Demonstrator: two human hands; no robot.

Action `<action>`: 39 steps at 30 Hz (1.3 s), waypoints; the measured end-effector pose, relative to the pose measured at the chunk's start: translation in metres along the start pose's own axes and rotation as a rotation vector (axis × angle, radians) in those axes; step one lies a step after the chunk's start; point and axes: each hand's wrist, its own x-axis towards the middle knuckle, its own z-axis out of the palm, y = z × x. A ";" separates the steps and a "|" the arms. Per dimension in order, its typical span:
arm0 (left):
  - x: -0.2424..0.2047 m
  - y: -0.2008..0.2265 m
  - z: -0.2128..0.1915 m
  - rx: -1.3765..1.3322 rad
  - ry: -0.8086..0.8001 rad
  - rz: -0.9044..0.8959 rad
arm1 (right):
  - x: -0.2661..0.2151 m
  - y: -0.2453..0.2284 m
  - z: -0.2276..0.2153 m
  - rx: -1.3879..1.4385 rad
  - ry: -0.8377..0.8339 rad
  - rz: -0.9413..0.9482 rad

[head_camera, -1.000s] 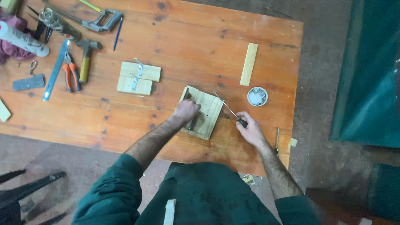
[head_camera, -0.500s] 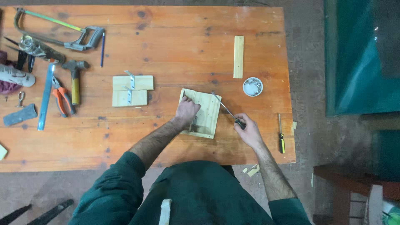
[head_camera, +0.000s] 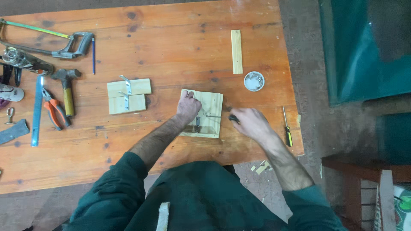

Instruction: The person assembles small wooden blocks by attaching metal brackets with screws. They position each bracket, insert screws, and tighten them with a screwdriver, repeating the process for multiple blocks on a workbench.

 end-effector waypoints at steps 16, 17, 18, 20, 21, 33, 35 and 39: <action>0.007 -0.010 0.016 0.006 -0.140 -0.014 | 0.078 -0.063 -0.008 -0.309 -0.003 -0.243; 0.006 -0.009 0.013 0.005 -0.136 -0.014 | 0.083 -0.063 -0.007 -0.319 -0.006 -0.257; 0.007 -0.009 0.013 0.003 -0.135 -0.014 | 0.089 -0.067 -0.005 -0.321 -0.008 -0.257; 0.006 -0.008 0.014 -0.006 -0.100 -0.011 | 0.102 -0.075 -0.001 -0.346 -0.030 -0.270; 0.004 -0.007 0.006 -0.008 -0.100 -0.007 | 0.105 -0.084 -0.003 -0.346 -0.030 -0.266; -0.003 -0.010 -0.007 0.005 -0.107 -0.008 | 0.120 -0.107 -0.010 -0.508 -0.018 -0.433; 0.001 -0.011 0.003 0.004 -0.065 -0.005 | 0.121 -0.112 -0.016 -0.455 -0.048 -0.421; -0.003 -0.013 0.002 -0.038 -0.057 0.013 | 0.127 -0.101 -0.010 -0.501 -0.049 -0.430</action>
